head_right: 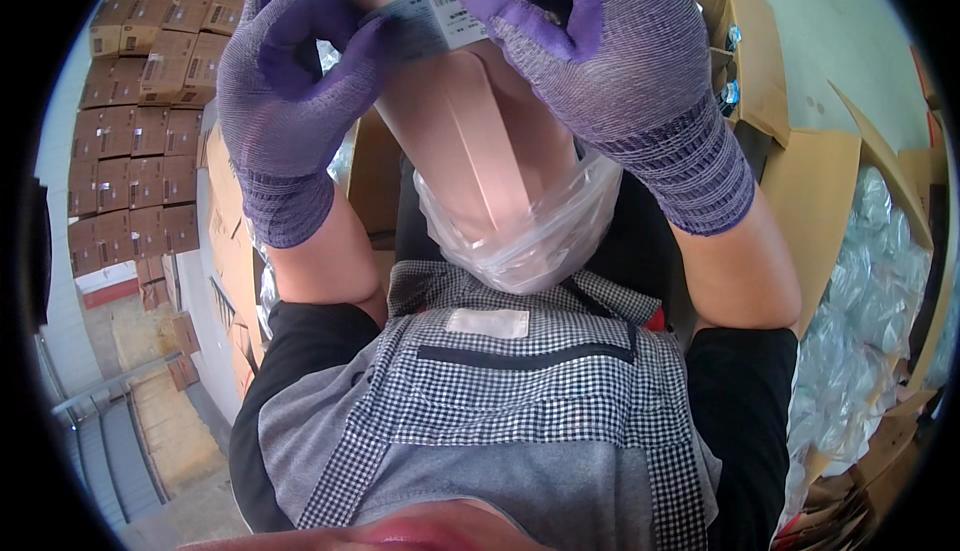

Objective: The person takes a thermal flask from a box, places a chrome ball inside it, secures the lid, and applies a sticker to the flask before placing it back into a shipping box.

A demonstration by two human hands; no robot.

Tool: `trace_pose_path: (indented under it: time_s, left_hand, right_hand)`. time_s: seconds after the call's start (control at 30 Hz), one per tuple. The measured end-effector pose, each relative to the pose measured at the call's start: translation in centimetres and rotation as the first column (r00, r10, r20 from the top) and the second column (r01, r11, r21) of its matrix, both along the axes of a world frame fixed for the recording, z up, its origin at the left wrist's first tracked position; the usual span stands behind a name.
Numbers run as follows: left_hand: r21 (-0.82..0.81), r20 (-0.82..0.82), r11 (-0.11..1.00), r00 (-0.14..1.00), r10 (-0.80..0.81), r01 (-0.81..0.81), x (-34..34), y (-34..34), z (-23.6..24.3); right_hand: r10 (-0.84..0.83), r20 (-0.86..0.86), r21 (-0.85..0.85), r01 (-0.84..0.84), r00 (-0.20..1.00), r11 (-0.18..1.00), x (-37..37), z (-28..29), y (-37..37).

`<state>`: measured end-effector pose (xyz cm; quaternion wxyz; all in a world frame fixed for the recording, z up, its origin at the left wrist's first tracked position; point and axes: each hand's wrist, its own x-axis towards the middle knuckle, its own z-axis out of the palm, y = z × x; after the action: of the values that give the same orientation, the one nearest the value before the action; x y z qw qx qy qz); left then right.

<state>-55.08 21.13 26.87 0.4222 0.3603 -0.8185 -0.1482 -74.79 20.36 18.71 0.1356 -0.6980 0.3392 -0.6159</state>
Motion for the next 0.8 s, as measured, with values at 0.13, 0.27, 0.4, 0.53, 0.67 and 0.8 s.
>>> trace_pose_path:
  time_s: [0.13, 0.27, 0.4, 0.53, 0.67, 0.8]
  left_hand:
    - [-0.207, -0.053, 0.978, 0.997, -0.052, 0.04, 2.7, -3.1, -3.2]
    - [-0.1, -0.214, 0.981, 0.959, -0.185, 0.167, 3.6, -3.6, -3.9]
    - [-0.183, -0.172, 0.949, 0.942, -0.288, 0.257, 4.7, -4.2, -4.9]
    - [-0.172, -0.242, 0.984, 0.967, -0.079, 0.037, 2.1, -2.2, -5.6]
    - [-0.105, -0.158, 0.981, 0.971, -0.178, 0.163, 2.7, -3.2, -5.4]
    - [-0.031, -0.18, 0.994, 0.978, -0.105, 0.101, 1.9, -4.6, -3.7]
  right_hand:
    - [-0.073, -0.02, 0.109, 0.075, 0.997, 0.991, 0.2, 0.8, 0.5]
    - [0.068, 0.121, 0.186, -0.09, 0.99, 0.979, -3.7, -2.3, 0.0]
    - [0.502, 0.589, 0.059, -0.653, 0.634, 0.755, -1.4, 1.2, 2.0]
    - [0.023, 0.816, 0.467, -0.682, 0.578, 0.563, -0.8, 4.1, -0.2]
    - [-0.024, -0.021, 0.699, 0.032, 0.999, 0.714, -9.5, -9.7, -13.4]
    - [-0.278, -0.443, 0.439, 0.477, 0.852, 0.762, -12.7, -19.2, -17.2]
